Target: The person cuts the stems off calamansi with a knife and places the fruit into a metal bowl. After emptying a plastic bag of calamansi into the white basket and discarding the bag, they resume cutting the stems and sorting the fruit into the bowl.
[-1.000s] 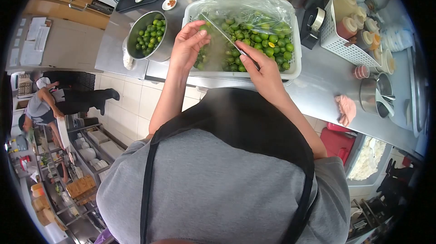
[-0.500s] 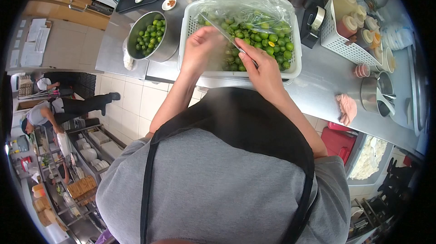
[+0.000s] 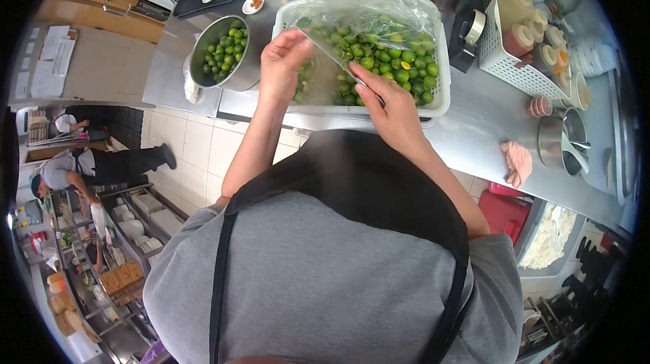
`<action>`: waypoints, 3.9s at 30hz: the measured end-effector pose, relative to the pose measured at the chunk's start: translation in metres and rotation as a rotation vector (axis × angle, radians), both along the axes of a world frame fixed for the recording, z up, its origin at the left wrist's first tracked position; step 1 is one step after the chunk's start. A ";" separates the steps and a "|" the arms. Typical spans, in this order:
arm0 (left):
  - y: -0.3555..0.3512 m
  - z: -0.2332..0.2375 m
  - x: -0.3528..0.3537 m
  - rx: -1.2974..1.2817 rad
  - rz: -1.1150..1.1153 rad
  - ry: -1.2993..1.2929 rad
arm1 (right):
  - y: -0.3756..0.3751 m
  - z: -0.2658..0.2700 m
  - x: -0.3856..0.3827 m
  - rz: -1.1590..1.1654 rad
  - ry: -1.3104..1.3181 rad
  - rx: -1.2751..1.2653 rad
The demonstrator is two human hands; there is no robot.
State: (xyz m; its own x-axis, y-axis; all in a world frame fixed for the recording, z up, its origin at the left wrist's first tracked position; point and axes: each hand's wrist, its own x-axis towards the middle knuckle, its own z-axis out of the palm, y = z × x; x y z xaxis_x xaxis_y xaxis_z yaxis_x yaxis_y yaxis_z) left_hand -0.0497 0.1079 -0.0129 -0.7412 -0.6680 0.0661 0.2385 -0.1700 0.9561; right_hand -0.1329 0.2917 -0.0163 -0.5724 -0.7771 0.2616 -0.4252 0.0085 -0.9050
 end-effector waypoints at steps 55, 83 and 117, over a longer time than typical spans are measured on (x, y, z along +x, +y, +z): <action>-0.021 -0.008 0.010 0.221 -0.157 -0.023 | -0.001 -0.014 -0.012 -0.006 -0.329 0.156; -0.002 -0.008 -0.001 0.023 0.012 -0.055 | -0.002 -0.001 -0.006 -0.054 0.050 -0.048; -0.163 0.000 0.088 -0.688 0.795 -0.155 | 0.011 -0.018 -0.016 -0.044 -0.057 0.039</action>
State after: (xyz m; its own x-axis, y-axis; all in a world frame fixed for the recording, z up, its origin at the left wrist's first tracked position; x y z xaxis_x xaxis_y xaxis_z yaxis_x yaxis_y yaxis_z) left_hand 0.0381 -0.0553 -0.0127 -0.1407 -0.8189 0.5564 -0.0891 0.5702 0.8166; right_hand -0.1494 0.3031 -0.0338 -0.6193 -0.7597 0.1980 -0.3716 0.0615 -0.9264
